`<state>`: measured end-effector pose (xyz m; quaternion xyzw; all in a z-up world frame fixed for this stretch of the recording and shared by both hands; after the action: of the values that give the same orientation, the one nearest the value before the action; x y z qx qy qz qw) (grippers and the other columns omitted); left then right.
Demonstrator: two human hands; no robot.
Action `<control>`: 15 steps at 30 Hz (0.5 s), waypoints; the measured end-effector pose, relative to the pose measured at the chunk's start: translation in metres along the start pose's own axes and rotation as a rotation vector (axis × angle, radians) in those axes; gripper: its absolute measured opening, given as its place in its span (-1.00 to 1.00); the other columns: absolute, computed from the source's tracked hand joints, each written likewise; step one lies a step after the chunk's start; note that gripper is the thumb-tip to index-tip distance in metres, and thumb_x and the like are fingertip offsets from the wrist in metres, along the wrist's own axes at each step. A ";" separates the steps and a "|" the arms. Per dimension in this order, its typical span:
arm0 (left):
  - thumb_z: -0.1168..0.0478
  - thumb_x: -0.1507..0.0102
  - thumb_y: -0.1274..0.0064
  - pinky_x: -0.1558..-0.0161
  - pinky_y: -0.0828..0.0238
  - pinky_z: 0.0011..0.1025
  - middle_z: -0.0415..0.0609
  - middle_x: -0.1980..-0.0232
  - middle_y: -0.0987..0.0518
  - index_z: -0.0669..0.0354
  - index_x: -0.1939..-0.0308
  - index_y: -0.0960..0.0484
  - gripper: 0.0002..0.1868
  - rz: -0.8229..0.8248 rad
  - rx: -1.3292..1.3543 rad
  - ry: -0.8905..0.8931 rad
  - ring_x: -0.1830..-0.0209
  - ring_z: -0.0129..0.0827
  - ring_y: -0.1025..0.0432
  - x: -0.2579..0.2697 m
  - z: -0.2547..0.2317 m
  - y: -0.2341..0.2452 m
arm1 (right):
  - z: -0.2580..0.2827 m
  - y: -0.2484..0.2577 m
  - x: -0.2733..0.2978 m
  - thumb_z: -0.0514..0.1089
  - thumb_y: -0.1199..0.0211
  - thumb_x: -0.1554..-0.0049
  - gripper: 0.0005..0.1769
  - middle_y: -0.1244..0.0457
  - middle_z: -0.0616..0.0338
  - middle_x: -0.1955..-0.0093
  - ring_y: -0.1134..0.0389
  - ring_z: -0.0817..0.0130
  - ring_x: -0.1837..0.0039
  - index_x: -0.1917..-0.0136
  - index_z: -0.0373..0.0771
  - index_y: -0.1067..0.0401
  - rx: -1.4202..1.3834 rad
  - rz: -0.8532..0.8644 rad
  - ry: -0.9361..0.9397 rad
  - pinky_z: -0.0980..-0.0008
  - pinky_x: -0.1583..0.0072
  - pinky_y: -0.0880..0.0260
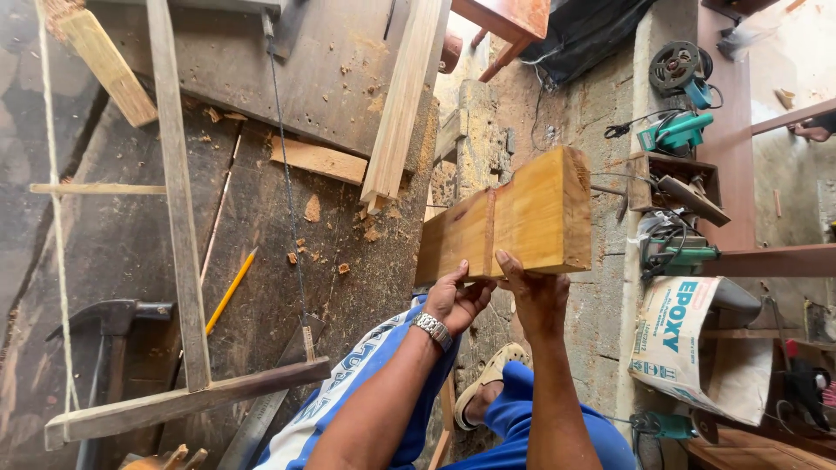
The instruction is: The person is using a hand saw to cut a piece of wood on a workbench.
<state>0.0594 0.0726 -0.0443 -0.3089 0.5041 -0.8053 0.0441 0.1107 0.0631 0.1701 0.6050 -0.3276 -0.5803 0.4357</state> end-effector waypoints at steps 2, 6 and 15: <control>-0.01 -0.40 -0.03 0.12 -0.61 -0.26 0.25 -0.01 -0.58 0.33 -0.10 -0.47 -0.56 -0.028 -0.043 -0.006 0.01 0.00 -0.52 0.002 -0.002 -0.008 | 0.001 0.009 -0.018 -0.22 -0.37 -0.09 -0.69 -0.42 -0.01 -0.05 -0.51 0.24 0.03 -0.12 -0.29 -0.56 -0.425 -0.017 -0.503 0.38 0.10 -0.60; -0.14 -0.38 0.01 0.21 -0.54 -0.29 0.14 0.09 -0.57 0.25 -0.06 -0.51 -0.51 -0.130 -0.112 -0.029 0.19 -0.14 -0.45 -0.001 -0.002 -0.018 | -0.003 0.003 -0.017 -0.03 -0.42 -0.04 -0.58 -0.42 0.02 0.03 -0.50 0.35 0.09 -0.02 -0.42 -0.52 -0.899 -0.033 -0.908 0.39 0.20 -0.60; -0.18 -0.38 0.01 -0.12 -0.61 -0.07 0.17 0.14 -0.50 0.35 0.13 -0.44 -0.45 -0.217 -0.019 -0.128 0.05 -0.04 -0.48 0.004 0.004 -0.030 | 0.001 0.026 -0.035 0.11 -0.44 -0.04 -0.58 -0.47 0.04 0.23 -0.52 0.30 0.16 0.16 -0.35 -0.61 -0.428 0.006 -0.732 0.29 0.09 -0.51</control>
<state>0.0656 0.0824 -0.0160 -0.4129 0.4714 -0.7791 -0.0138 0.1090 0.0842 0.2086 0.2537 -0.3346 -0.8107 0.4080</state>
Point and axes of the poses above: each hand's wrist, its own x-axis away from the middle knuckle, its own y-axis out of the back of the hand, z = x × y, the point moved 5 cm from there along -x, towards the middle knuckle
